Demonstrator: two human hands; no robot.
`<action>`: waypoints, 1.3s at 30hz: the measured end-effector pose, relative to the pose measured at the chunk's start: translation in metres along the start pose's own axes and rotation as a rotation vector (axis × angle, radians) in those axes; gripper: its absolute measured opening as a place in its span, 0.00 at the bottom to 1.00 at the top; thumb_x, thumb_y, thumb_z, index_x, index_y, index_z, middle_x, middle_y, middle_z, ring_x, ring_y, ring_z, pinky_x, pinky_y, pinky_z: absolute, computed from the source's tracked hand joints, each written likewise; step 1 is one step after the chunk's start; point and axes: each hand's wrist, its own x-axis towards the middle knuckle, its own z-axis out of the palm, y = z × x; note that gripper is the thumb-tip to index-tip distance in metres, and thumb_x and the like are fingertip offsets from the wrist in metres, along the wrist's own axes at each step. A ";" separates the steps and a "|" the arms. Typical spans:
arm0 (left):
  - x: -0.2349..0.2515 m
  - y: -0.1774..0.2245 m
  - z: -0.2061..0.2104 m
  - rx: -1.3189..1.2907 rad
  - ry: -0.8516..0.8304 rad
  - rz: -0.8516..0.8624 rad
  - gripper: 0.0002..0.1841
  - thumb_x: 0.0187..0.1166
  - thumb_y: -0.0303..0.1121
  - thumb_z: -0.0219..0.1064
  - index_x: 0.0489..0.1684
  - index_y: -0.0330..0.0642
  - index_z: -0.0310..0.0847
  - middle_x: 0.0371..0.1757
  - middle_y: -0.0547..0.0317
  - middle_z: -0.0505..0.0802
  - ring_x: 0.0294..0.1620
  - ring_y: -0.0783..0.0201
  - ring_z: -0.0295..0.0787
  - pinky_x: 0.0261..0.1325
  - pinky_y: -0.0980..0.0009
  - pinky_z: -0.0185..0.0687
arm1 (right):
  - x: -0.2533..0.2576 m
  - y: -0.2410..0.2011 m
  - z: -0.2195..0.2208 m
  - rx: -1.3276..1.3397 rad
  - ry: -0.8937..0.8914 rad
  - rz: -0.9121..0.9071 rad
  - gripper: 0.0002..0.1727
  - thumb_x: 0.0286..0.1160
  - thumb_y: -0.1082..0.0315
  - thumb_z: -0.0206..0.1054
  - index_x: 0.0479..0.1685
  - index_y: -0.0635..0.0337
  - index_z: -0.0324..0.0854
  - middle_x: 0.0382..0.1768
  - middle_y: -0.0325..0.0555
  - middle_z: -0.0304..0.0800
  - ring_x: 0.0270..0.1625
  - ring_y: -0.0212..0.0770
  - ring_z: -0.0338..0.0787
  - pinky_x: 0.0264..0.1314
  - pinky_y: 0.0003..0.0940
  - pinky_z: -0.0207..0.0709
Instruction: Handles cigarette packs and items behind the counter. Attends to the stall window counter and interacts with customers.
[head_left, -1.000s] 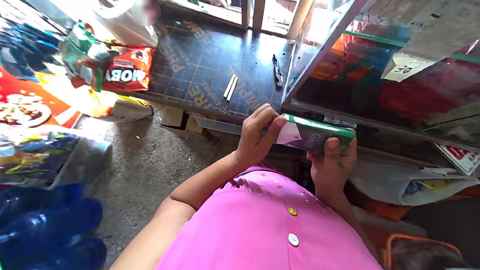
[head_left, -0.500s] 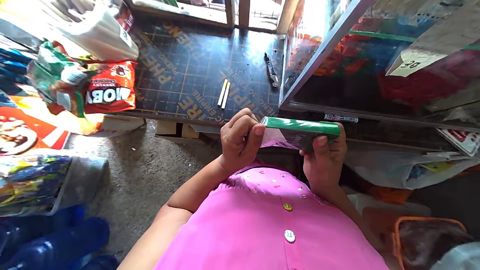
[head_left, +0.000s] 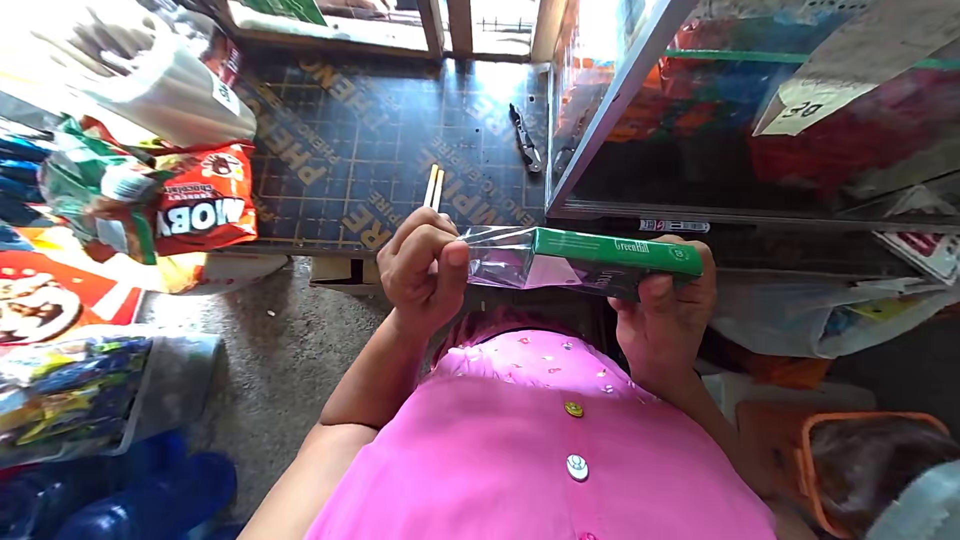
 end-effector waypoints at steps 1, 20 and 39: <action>0.000 -0.004 -0.002 0.036 -0.011 0.012 0.16 0.92 0.43 0.55 0.31 0.47 0.76 0.32 0.68 0.78 0.37 0.81 0.77 0.44 0.84 0.74 | -0.001 0.001 -0.002 -0.015 0.007 -0.001 0.13 0.83 0.56 0.68 0.62 0.34 0.84 0.54 0.21 0.89 0.48 0.19 0.90 0.43 0.14 0.86; 0.002 -0.086 -0.093 1.052 0.013 -0.691 0.38 0.84 0.58 0.59 0.70 0.24 0.73 0.69 0.23 0.80 0.69 0.37 0.80 0.74 0.49 0.73 | -0.038 -0.013 -0.075 -0.146 0.360 0.223 0.14 0.79 0.47 0.71 0.59 0.33 0.80 0.44 0.23 0.93 0.33 0.21 0.90 0.30 0.17 0.85; -0.050 0.051 0.242 -0.455 -0.880 -0.180 0.21 0.78 0.38 0.71 0.63 0.31 0.84 0.55 0.45 0.93 0.62 0.56 0.86 0.77 0.50 0.68 | -0.120 -0.076 -0.151 -0.095 0.438 0.416 0.32 0.90 0.34 0.38 0.71 0.47 0.70 0.56 0.33 0.87 0.45 0.31 0.91 0.38 0.25 0.87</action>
